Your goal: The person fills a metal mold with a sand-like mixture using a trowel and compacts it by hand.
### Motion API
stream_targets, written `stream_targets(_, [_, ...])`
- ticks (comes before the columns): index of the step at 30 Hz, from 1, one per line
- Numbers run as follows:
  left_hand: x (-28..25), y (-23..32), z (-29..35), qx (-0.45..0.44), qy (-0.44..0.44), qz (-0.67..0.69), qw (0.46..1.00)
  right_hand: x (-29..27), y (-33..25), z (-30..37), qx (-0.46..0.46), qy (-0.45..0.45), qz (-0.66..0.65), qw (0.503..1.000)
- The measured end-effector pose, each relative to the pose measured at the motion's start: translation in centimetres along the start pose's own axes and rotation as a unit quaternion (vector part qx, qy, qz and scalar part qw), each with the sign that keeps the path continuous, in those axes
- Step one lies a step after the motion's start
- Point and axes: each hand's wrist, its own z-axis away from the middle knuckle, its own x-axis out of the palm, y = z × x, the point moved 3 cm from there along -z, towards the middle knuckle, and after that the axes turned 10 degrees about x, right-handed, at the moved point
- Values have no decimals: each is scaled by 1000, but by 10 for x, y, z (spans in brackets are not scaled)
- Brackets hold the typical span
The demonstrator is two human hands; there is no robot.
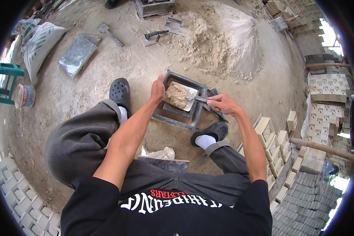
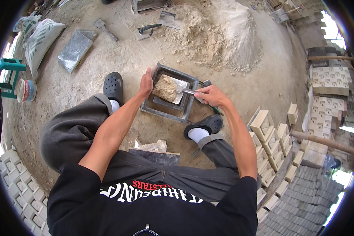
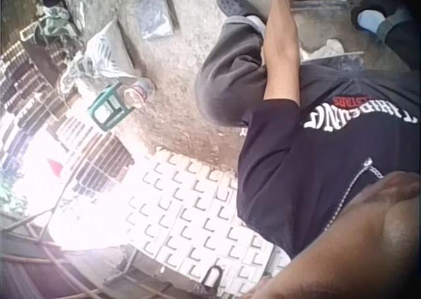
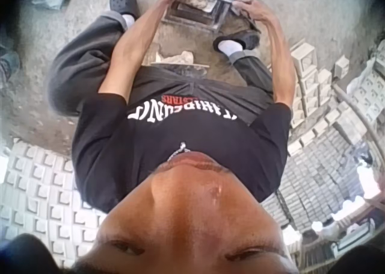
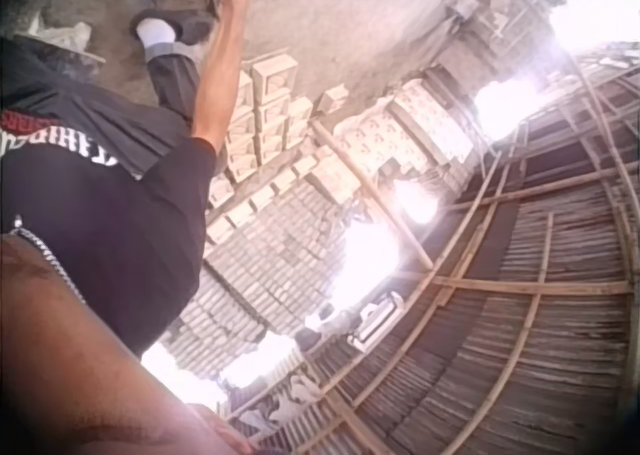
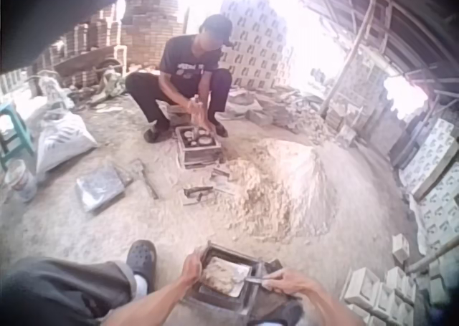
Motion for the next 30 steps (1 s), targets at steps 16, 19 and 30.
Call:
stream_targets(16, [-27, -30, 57, -65, 32, -95, 993, 15, -4, 3, -42, -10, 89, 995])
stream_targets(19, [-25, -19, 64, -57, 17, -142, 988, 16, -7, 6, -34, -15, 87, 995])
stream_targets(30, [-18, 2, 72, -9, 28, -166, 986, 17, -22, 8, -19, 15, 145, 989])
